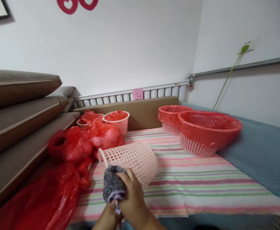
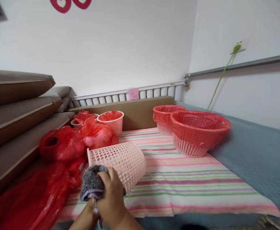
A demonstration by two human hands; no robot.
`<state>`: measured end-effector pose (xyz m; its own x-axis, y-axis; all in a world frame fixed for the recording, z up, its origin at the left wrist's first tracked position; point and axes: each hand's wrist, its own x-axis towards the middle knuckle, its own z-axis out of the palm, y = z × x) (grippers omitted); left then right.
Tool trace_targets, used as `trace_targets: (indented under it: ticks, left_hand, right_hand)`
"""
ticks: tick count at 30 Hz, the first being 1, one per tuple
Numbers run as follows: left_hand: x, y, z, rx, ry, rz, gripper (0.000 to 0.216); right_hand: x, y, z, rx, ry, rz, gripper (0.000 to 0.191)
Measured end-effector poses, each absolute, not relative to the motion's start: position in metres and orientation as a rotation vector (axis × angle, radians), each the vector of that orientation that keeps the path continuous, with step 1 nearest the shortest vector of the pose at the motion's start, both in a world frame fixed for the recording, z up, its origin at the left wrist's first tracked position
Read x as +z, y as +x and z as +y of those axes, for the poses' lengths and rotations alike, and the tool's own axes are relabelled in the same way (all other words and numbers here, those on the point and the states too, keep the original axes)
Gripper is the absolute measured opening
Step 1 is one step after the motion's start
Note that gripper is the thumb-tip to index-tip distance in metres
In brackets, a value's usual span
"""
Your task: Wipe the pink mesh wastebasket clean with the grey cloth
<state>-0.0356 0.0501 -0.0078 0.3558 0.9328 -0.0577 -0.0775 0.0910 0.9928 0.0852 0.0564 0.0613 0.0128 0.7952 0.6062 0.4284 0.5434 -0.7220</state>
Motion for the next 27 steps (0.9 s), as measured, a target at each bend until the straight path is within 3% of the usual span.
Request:
trace_targets:
  ticks: [5,10,13,16,20,23,27]
  left_hand:
    - [-0.042,-0.043,0.050,1.040,1.212,0.630,0.054]
    - [-0.061,-0.046,0.049,0.889,1.381,0.610,0.051]
    - [-0.048,-0.046,0.050,0.858,1.352,0.584,0.063]
    - [-0.003,-0.038,0.052,0.981,1.120,0.625,0.092]
    - [0.053,-0.021,0.052,1.161,0.959,0.714,0.104]
    - [0.050,-0.011,0.047,1.156,0.918,0.731,0.107]
    - [0.012,-0.005,0.043,1.128,0.962,0.748,0.098]
  right_hand:
    - [0.052,0.140,0.091,0.311,-1.319,-1.439,0.037]
    - [0.026,0.217,0.128,0.190,-1.727,-1.181,0.027]
    - [0.019,0.219,0.121,0.176,-1.733,-1.230,0.027]
    - [0.015,0.211,0.111,0.186,-1.704,-1.264,0.025]
    - [0.013,0.213,0.107,0.206,-1.747,-1.305,0.031]
    - [0.019,0.210,0.105,0.261,-1.785,-1.293,0.031]
    - [0.041,0.162,0.078,0.320,-1.553,-1.332,0.030]
